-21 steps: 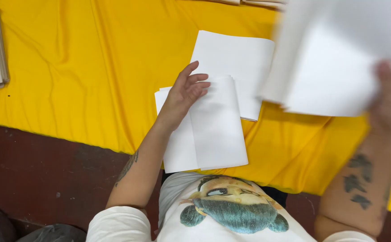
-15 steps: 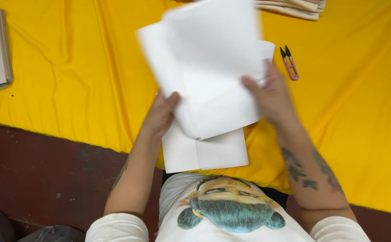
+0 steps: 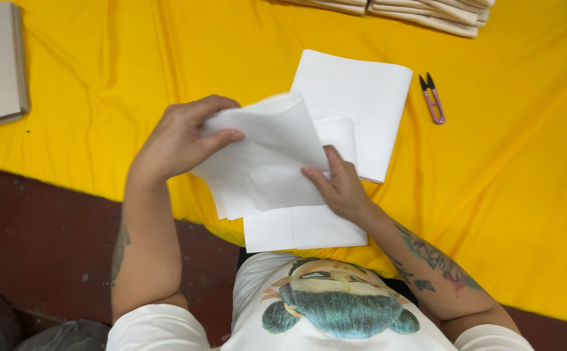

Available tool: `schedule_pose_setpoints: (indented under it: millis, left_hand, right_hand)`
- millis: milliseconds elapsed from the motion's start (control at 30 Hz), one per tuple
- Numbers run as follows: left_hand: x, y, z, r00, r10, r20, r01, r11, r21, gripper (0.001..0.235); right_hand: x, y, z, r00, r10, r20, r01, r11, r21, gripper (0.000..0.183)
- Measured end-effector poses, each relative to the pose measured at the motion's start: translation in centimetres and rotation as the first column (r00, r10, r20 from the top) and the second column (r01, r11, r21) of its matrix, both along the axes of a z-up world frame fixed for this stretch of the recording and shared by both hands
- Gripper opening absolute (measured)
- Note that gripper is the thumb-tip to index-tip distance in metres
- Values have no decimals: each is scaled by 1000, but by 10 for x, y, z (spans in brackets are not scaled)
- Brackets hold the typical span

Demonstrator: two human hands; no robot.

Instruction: Inserting tissue paper into folded t-shirts and organizing them into stacks on a work table.

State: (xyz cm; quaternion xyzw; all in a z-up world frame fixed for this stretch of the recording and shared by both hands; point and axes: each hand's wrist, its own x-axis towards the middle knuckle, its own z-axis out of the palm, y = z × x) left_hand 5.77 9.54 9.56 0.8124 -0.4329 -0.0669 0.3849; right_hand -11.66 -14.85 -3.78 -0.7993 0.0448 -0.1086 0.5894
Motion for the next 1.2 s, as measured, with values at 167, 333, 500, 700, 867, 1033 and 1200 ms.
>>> schedule_pose_setpoints:
  millis: [167, 333, 500, 700, 867, 1033, 1200]
  left_hand:
    - [9, 7, -3, 993, 13, -114, -2, 996, 90, 25]
    - [31, 44, -18, 885, 174, -432, -188, 982, 10, 23]
    - [55, 81, -71, 738, 217, -639, -256, 966, 33, 27]
    - [48, 82, -81, 646, 275, -712, -230, 960, 163, 33]
    - [59, 55, -104, 689, 196, -698, -104, 979, 173, 35]
    - [62, -20, -116, 795, 17, -606, 119, 976, 184, 44]
    - [54, -98, -137, 828, -154, -540, 298, 936, 189, 42]
  right_hand:
    - [6, -12, 5, 987, 158, 40, -139, 943, -303, 43]
    - [41, -39, 16, 997, 72, 38, -34, 790, -612, 52]
    - [57, -44, -5, 995, 12, -99, -76, 731, -679, 48]
    - [76, -72, -29, 995, -65, -79, 40, 959, -280, 46]
    - [64, -81, -16, 974, -128, -186, 191, 907, 375, 55]
    - [75, -92, -36, 996, -11, 92, -39, 849, 528, 50]
    - [74, -80, -28, 927, -255, -276, 338, 887, 314, 56]
